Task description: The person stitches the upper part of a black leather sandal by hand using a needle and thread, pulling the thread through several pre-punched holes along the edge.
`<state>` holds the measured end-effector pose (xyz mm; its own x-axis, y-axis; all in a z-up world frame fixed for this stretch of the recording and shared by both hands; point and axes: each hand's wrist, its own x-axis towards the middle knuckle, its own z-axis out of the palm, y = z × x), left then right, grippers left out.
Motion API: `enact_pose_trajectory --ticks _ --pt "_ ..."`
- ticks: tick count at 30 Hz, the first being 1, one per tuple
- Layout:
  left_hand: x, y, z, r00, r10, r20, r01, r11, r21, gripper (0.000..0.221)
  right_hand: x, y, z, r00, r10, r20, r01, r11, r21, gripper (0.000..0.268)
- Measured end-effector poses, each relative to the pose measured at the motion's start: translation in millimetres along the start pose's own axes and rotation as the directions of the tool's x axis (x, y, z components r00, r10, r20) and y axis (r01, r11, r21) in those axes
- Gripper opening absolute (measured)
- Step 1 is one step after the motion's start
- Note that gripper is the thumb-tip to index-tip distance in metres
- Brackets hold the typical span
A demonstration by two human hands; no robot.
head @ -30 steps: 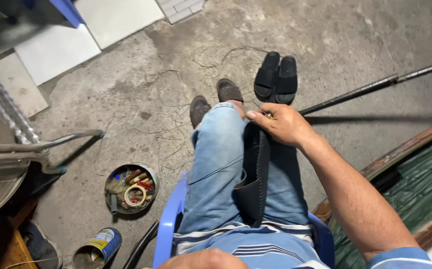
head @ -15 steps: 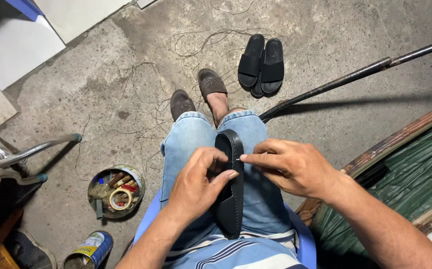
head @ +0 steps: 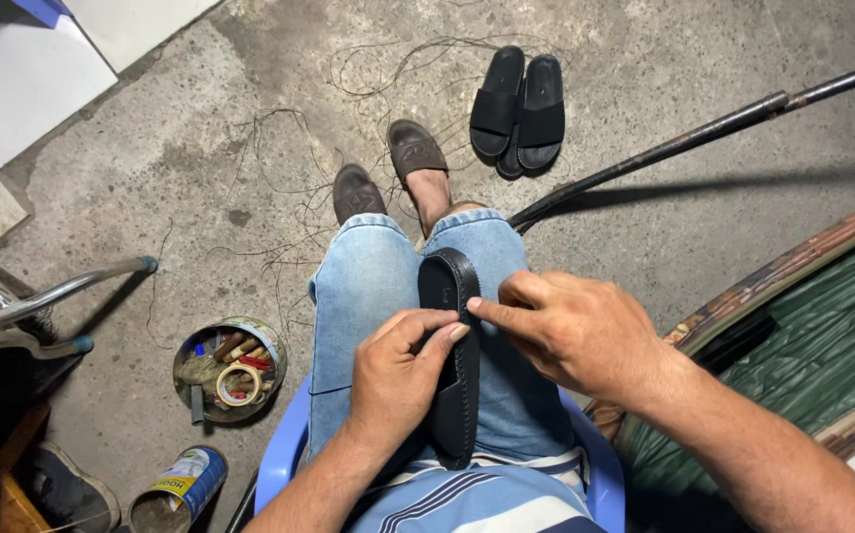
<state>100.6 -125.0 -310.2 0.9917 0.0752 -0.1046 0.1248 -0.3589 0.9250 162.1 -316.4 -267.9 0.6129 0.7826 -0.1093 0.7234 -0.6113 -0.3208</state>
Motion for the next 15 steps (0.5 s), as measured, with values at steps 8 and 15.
enact_pose_trajectory --ticks 8,15 --pt "0 0 3 1.000 0.004 -0.008 -0.004 1.000 0.009 0.008 -1 9 5 0.999 0.025 0.046 -0.032 0.987 0.156 0.045" --pt "1 5 5 0.998 0.068 0.004 -0.068 0.998 0.010 0.007 -1 7 8 0.996 0.088 -0.017 -0.083 0.974 0.211 0.038"
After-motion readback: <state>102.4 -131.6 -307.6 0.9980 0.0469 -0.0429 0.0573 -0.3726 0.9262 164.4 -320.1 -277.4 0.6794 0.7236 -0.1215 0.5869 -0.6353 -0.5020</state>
